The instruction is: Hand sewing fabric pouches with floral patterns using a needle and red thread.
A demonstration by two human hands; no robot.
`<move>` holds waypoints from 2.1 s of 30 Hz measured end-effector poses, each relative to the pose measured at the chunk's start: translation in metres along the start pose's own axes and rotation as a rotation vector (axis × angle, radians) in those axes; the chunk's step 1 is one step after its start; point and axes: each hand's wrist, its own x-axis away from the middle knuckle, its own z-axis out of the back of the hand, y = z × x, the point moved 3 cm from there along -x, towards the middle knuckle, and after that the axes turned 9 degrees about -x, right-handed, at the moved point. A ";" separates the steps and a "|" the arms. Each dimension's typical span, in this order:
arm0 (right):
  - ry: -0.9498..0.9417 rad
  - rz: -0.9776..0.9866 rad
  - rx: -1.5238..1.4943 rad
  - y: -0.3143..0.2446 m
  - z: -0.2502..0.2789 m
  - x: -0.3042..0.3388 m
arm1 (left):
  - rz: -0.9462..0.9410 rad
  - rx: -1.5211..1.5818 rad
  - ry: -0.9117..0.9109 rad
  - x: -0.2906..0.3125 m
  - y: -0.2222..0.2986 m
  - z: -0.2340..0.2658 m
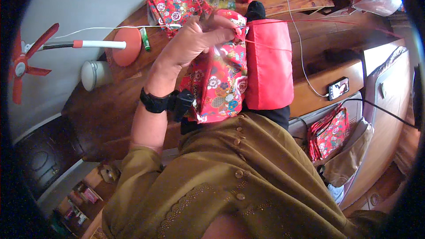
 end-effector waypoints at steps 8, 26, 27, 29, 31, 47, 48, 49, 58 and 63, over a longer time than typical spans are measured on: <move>0.015 0.062 -0.053 0.054 -0.002 -0.026 | 0.103 0.010 -0.034 0.000 0.012 -0.003; -0.576 0.245 0.074 0.194 0.114 -0.046 | 0.064 -0.043 0.210 0.016 0.023 -0.011; -0.706 0.294 -0.025 0.191 0.089 -0.044 | 0.049 -0.116 0.232 0.017 0.026 -0.009; -0.821 0.300 0.118 0.183 0.064 -0.050 | -0.009 -0.163 0.269 0.020 0.024 -0.009; -0.932 0.301 0.266 0.186 0.053 -0.059 | -0.067 -0.207 0.303 0.023 0.027 -0.010; -1.120 0.382 0.245 0.169 0.034 -0.091 | -0.082 -0.318 0.336 0.043 0.004 -0.051; -1.147 0.382 0.220 0.168 0.032 -0.092 | 0.016 -0.243 0.331 0.042 0.004 -0.050; -1.148 0.382 0.219 0.167 0.030 -0.092 | 0.117 -0.169 0.328 0.041 0.006 -0.049; -1.090 0.541 0.664 0.142 0.038 -0.093 | 0.068 -0.096 0.329 0.034 -0.001 -0.051; -1.154 0.603 0.711 0.138 0.039 -0.093 | 0.123 -0.028 0.324 0.028 0.004 -0.051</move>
